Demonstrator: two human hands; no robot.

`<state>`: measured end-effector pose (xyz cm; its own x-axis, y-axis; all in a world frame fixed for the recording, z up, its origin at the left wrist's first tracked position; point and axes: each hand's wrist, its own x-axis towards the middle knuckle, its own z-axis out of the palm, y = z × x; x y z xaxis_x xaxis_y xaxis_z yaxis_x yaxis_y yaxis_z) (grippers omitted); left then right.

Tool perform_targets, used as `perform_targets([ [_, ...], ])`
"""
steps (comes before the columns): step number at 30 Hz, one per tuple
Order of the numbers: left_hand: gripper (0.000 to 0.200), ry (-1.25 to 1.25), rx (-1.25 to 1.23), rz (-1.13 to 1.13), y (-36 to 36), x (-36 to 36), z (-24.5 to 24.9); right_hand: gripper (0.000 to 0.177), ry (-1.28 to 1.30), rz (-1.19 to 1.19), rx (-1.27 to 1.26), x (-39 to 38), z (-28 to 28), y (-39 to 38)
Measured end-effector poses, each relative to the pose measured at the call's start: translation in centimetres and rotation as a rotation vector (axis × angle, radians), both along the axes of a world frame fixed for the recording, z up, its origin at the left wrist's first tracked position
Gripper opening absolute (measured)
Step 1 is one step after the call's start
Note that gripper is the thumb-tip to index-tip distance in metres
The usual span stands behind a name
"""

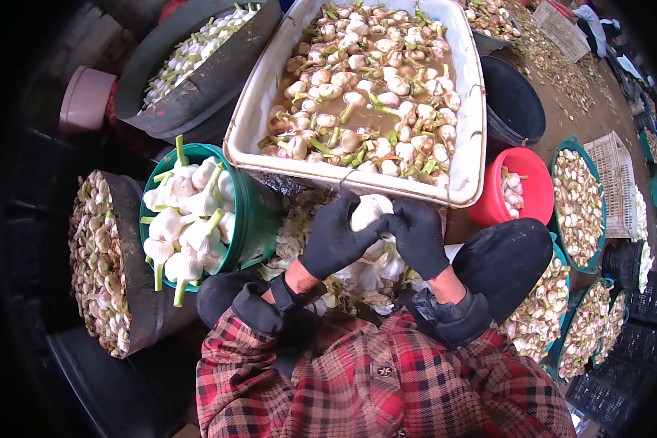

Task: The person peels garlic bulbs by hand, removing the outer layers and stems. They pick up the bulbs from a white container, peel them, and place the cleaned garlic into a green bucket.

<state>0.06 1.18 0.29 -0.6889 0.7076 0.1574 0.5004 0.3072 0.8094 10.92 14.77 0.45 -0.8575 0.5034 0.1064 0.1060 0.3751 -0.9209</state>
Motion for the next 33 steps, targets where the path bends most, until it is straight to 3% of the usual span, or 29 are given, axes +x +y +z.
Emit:
perform_targets([
  [2,0.038,-0.199,0.092,-0.118,-0.3,-0.2,-0.1,0.008,-0.008,0.033,0.064,0.2,0.0,0.4],
  [4,0.036,-0.243,0.127,-0.158,-0.5,-0.2,0.1,0.008,0.077,0.039,0.065,0.7,-0.2,0.9],
  [7,0.033,-0.361,0.176,-0.395,-0.8,0.2,1.4,0.008,-0.019,0.026,0.025,1.4,-0.1,2.6],
  [8,0.031,-0.502,0.119,-0.44,-0.8,0.3,2.5,0.008,-0.045,0.041,0.03,1.6,-0.3,3.0],
  [10,0.03,-0.301,0.159,-0.468,-0.8,0.3,1.7,0.008,-0.036,0.042,0.092,2.0,-0.4,3.3],
  [12,0.034,-0.35,0.121,-0.524,-0.9,0.7,1.8,0.008,-0.022,0.035,0.147,2.2,-0.8,3.0],
  [14,0.058,-0.226,0.144,-0.525,-0.7,1.1,2.6,0.007,0.006,0.007,0.336,2.2,-1.6,2.5],
  [17,0.064,-0.265,-0.034,-0.639,-2.0,0.7,5.0,0.008,-0.077,-0.032,0.393,3.3,-2.6,3.8],
  [20,0.05,-0.318,-0.015,-0.739,-3.6,-1.0,8.1,0.009,-0.152,-0.032,0.434,3.8,-2.9,4.1],
  [22,0.045,-0.04,-0.011,-0.64,-4.6,-4.7,11.0,0.012,-0.171,0.172,0.524,3.7,-3.1,3.5],
  [24,0.047,0.07,-0.003,-0.474,-4.8,-9.1,15.4,0.013,-0.167,0.428,0.456,3.3,-1.2,1.9],
  [25,0.044,0.313,0.132,-0.308,-4.9,-12.1,15.8,0.014,-0.159,0.5,0.429,2.9,-0.7,1.4],
  [26,0.044,0.05,0.322,-0.288,-4.5,-15.5,17.1,0.015,-0.158,0.57,0.397,2.6,-0.5,0.9],
  [28,0.042,1.046,0.035,-0.019,-4.7,-23.8,20.8,0.018,-0.207,0.616,0.391,2.1,0.0,0.3],
  [29,0.046,1.053,-0.219,0.055,-5.5,-27.3,21.7,0.021,-0.268,0.709,0.42,1.6,0.7,0.1],
  [30,0.08,1.022,-0.448,0.232,-4.9,-26.2,23.6,0.023,-0.335,0.797,0.449,1.3,1.6,0.1],
  [32,0.063,1.65,-0.548,0.33,-5.8,-28.0,22.4,0.03,-0.432,0.889,0.607,0.0,3.1,1.1],
  [33,0.053,1.486,-0.312,0.253,-5.5,-28.3,20.9,0.032,-0.316,0.895,0.575,-0.6,3.4,2.0],
])
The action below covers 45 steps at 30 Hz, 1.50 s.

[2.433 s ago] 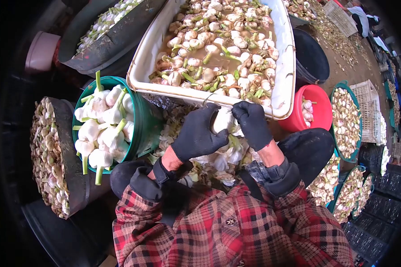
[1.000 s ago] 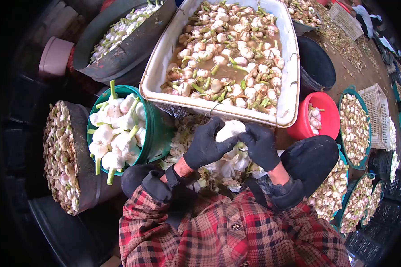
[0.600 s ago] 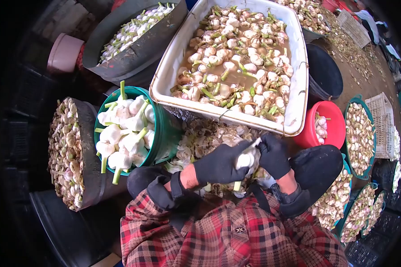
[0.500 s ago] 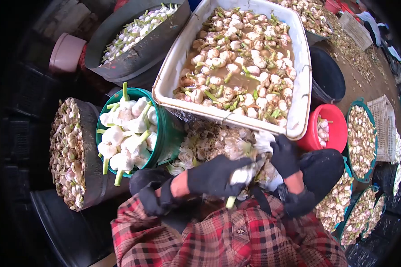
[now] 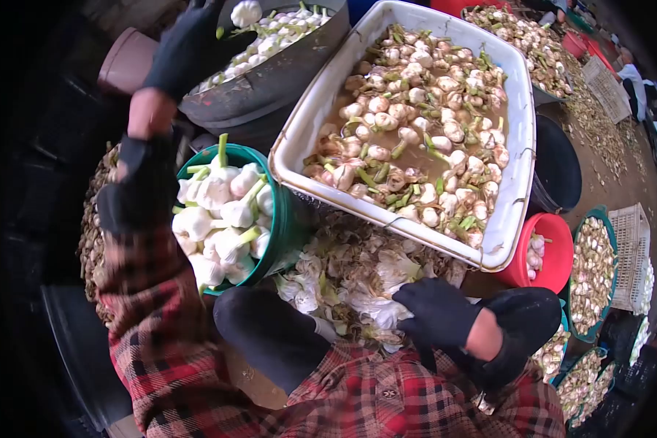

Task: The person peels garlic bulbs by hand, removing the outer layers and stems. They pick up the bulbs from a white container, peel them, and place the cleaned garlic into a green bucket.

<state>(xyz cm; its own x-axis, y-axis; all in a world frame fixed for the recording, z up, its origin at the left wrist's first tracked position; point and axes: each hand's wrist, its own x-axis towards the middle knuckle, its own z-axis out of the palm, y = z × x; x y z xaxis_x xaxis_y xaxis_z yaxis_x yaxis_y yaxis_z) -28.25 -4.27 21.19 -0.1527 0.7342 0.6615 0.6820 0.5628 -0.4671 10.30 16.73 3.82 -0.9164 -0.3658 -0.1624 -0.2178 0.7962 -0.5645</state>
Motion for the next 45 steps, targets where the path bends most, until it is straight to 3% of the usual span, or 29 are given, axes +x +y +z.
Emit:
perform_targets([
  [1,0.044,-0.176,0.133,-0.179,0.1,0.5,-1.9,0.034,0.079,0.024,-0.082,-0.8,0.4,0.7],
  [2,0.05,-0.588,0.218,-0.441,0.3,2.3,-3.9,0.035,0.03,-0.019,-0.09,-2.4,1.8,1.7],
  [3,0.05,-0.781,0.291,-0.421,0.5,5.3,-6.0,0.03,0.161,-0.076,-0.092,-4.0,2.3,2.8],
  [4,0.05,-1.106,0.219,-0.2,1.0,8.7,-7.3,0.026,0.079,-0.131,0.026,-6.5,3.9,3.6],
  [5,0.05,-1.011,0.278,-0.398,1.3,11.8,-9.1,0.023,0.273,-0.146,0.02,-8.6,2.7,5.1],
  [7,0.052,-1.172,0.297,-0.418,2.4,18.3,-11.7,0.022,0.29,-0.122,0.169,-13.9,0.1,7.3],
  [8,0.051,-1.222,0.099,-0.356,3.2,20.1,-10.0,0.028,0.233,-0.099,0.221,-16.3,-1.1,8.0],
  [9,0.05,-1.253,0.069,-0.398,3.9,21.5,-10.6,0.038,0.254,-0.044,0.361,-18.9,-3.9,8.9],
  [13,0.034,-1.427,0.319,-0.475,5.8,24.2,-15.3,0.049,0.227,0.024,0.706,-24.2,-7.5,8.8],
  [14,0.03,-1.6,0.309,-0.456,5.7,23.8,-15.9,0.026,0.256,0.057,0.796,-24.7,-8.3,9.0],
  [15,0.026,-1.779,0.305,-0.434,5.6,23.5,-16.5,0.026,0.257,0.064,0.8,-25.0,-9.1,9.4],
  [17,0.023,-1.869,0.406,-0.365,5.5,23.3,-18.4,0.02,0.279,0.105,0.762,-25.6,-10.2,10.0],
  [19,0.019,-1.904,0.59,-0.344,5.4,23.3,-19.8,0.017,0.335,0.039,0.639,-25.1,-11.0,10.7],
  [21,0.025,-2.071,0.755,-0.339,5.8,23.1,-19.9,0.019,0.308,-0.163,0.463,-24.0,-8.4,11.0],
  [25,0.045,-2.481,1.103,-0.311,6.3,22.3,-19.8,0.024,0.541,-0.399,-0.036,-20.5,-3.6,10.5],
  [27,0.049,-2.628,1.238,-0.439,6.5,22.0,-19.6,0.023,0.222,-0.659,-0.481,-18.2,-0.9,9.0],
  [29,0.049,-2.748,1.308,-0.677,6.6,22.2,-19.5,0.018,0.114,-0.684,-0.892,-15.3,2.2,6.5],
  [31,0.048,-2.753,1.225,-0.903,6.9,22.2,-18.4,0.02,0.117,-0.678,-1.058,-13.3,1.6,4.8],
  [33,0.045,-2.775,1.223,-0.95,6.2,22.3,-18.4,0.025,0.004,-0.749,-1.237,-11.8,1.8,2.7],
  [35,0.045,-2.726,1.303,-0.844,5.5,22.5,-17.8,0.031,-0.048,-0.727,-1.129,-11.1,1.3,2.3],
  [37,0.044,-2.711,1.366,-0.878,5.1,22.7,-17.4,0.031,-0.085,-0.757,-1.116,-11.0,0.6,1.7],
  [39,0.045,-2.447,1.412,-0.712,4.9,22.8,-17.3,0.033,0.513,-0.725,-0.548,-11.3,-0.7,0.8],
  [45,0.04,-2.105,1.466,-0.484,5.7,23.2,-18.1,0.019,0.586,-0.72,-0.486,-10.1,2.0,-1.6],
])
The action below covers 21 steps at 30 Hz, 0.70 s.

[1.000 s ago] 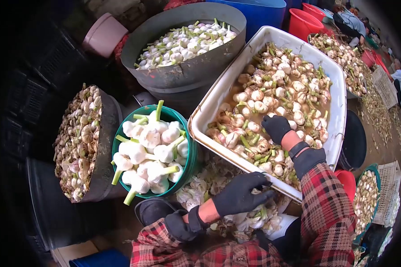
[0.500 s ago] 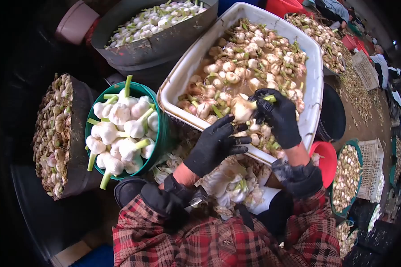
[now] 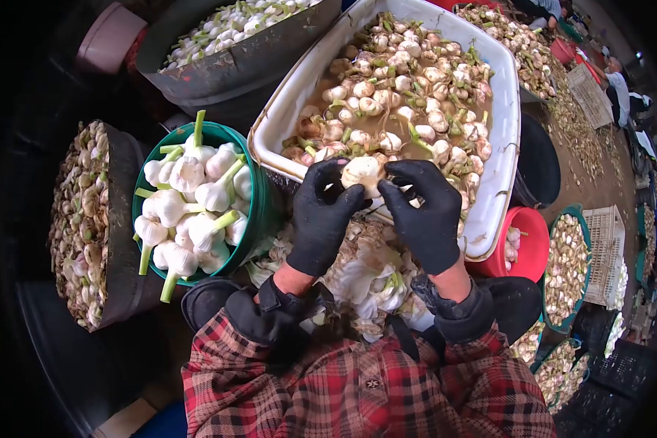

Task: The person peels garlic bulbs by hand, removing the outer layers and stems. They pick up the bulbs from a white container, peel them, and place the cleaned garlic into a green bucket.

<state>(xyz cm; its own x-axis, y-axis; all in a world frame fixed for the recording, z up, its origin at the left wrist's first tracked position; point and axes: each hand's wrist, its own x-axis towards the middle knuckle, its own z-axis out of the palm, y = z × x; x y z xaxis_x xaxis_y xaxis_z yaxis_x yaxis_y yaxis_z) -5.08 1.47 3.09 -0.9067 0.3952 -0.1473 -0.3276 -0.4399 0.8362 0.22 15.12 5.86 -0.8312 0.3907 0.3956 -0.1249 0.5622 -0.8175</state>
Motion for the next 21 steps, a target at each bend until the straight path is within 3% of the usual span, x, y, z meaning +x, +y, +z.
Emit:
perform_targets([
  [2,0.042,0.213,-0.153,0.06,0.1,0.3,-0.2,0.019,0.048,-0.035,0.221,-0.1,-0.1,-0.3],
  [5,0.042,0.354,-0.257,0.113,0.1,0.3,-1.2,0.015,0.045,-0.059,0.212,0.2,-0.9,-0.5],
  [15,0.04,0.295,-0.248,0.103,0.7,1.7,-1.7,0.01,0.057,-0.143,0.245,0.7,-2.7,-1.0],
  [21,0.04,0.505,-0.419,0.067,0.3,1.2,-2.3,0.012,0.001,-0.135,0.224,0.9,-3.2,-0.4],
])
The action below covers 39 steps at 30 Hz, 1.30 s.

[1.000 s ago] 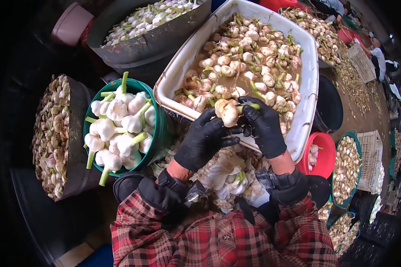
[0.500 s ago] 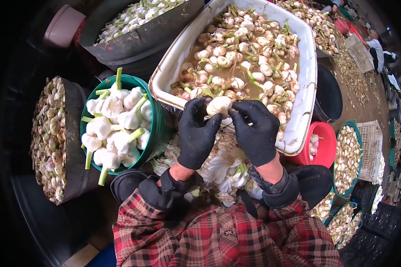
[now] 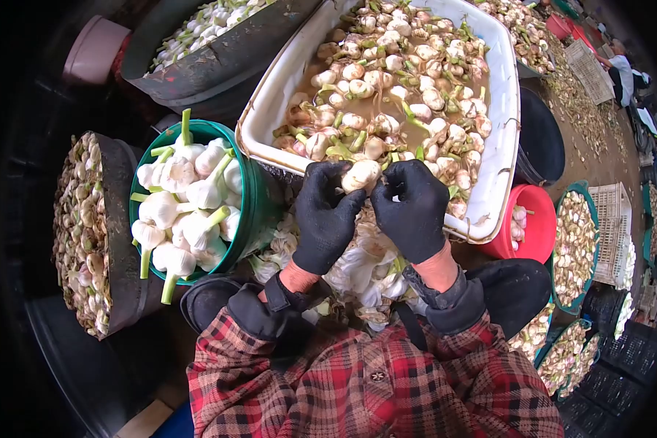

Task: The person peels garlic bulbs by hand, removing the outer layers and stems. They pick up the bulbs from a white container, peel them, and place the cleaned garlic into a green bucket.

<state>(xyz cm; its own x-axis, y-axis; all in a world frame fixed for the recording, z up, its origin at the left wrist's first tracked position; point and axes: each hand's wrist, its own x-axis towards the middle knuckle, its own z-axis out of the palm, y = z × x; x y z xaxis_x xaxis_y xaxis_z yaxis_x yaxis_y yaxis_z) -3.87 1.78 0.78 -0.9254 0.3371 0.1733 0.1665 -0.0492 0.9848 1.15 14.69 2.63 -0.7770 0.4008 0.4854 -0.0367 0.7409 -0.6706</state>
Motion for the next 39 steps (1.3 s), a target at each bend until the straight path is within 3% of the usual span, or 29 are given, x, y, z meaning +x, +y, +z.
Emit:
perform_targets([
  [3,0.039,-0.16,0.114,-0.118,-0.5,-0.6,0.9,0.009,-0.024,-0.005,-0.184,0.4,0.1,0.7],
  [6,0.038,-0.537,0.38,-0.292,-1.3,-1.2,2.0,0.009,-0.08,-0.131,-0.302,1.1,-1.1,3.4],
  [11,0.038,-0.609,0.409,-0.398,-1.5,-1.8,2.1,0.015,-0.132,-0.105,-0.083,2.4,-0.6,5.3],
  [13,0.033,0.554,-0.239,-0.334,-1.4,-2.4,0.4,0.018,-0.032,0.063,-0.131,2.3,1.2,4.3],
  [14,0.033,0.553,-0.24,-0.339,-1.2,-2.2,0.5,0.021,-0.019,0.117,-0.088,2.2,1.6,3.8],
  [16,0.033,-0.112,0.005,-0.408,-0.9,-1.5,0.9,0.021,-0.018,0.172,-0.077,1.9,2.1,3.0],
  [20,0.044,-0.234,0.158,-0.52,-1.1,-1.4,0.8,0.022,-0.051,0.224,-0.097,1.8,1.4,2.6],
  [22,0.056,-0.637,0.254,-0.493,-0.8,-1.0,0.9,0.02,-0.078,0.215,-0.124,1.9,1.2,2.5],
  [26,0.062,-0.597,0.161,-0.504,-0.8,-0.9,1.0,0.013,-0.1,0.209,-0.182,2.1,1.1,2.5],
  [31,0.055,-0.672,0.186,-0.493,-0.7,-0.5,1.1,0.011,-0.098,0.206,-0.15,2.1,0.7,2.5],
  [38,0.05,-0.703,0.251,-0.508,-0.6,-0.5,0.5,0.013,-0.073,0.22,0.1,2.2,0.1,2.3],
  [39,0.048,-0.686,0.084,-0.58,-1.0,-1.2,0.9,0.015,-0.08,0.226,0.119,2.2,0.1,2.3],
])
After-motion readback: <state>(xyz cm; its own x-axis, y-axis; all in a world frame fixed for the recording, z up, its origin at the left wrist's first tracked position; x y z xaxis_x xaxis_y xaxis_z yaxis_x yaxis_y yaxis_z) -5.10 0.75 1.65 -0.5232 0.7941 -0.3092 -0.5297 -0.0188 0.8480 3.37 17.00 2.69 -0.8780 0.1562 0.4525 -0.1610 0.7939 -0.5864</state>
